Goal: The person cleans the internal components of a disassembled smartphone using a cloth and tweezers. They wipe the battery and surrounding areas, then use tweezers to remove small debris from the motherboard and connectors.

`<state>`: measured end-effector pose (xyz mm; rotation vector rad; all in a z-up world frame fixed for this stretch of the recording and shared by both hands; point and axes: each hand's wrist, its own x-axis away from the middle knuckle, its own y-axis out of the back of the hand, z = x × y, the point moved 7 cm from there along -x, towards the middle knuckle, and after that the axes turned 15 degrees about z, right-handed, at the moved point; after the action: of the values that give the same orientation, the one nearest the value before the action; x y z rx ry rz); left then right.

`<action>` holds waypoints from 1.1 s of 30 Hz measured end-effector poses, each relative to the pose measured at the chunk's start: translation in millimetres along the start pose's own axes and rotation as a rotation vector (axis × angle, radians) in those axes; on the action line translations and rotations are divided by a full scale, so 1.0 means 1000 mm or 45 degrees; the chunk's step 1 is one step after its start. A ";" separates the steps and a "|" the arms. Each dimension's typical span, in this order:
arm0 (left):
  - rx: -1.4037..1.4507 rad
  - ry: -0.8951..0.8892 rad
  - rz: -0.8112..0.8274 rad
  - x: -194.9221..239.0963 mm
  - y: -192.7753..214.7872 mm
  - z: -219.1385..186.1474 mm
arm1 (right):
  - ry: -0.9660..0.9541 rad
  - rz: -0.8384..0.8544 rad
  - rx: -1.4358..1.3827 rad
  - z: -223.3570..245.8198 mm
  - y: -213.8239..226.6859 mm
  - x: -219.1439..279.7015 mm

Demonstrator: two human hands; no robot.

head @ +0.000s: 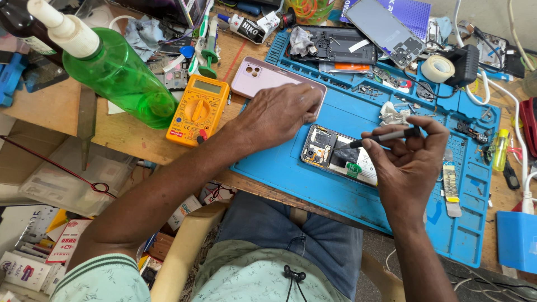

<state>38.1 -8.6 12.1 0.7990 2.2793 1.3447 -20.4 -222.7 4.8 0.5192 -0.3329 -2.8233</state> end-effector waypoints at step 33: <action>-0.029 -0.366 0.079 0.020 -0.022 -0.029 | 0.094 -0.124 0.511 0.021 -0.007 0.045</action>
<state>0.2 -23.9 6.4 0.9928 2.0279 1.1918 -69.9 -225.0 7.8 0.7344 -0.8908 -2.8259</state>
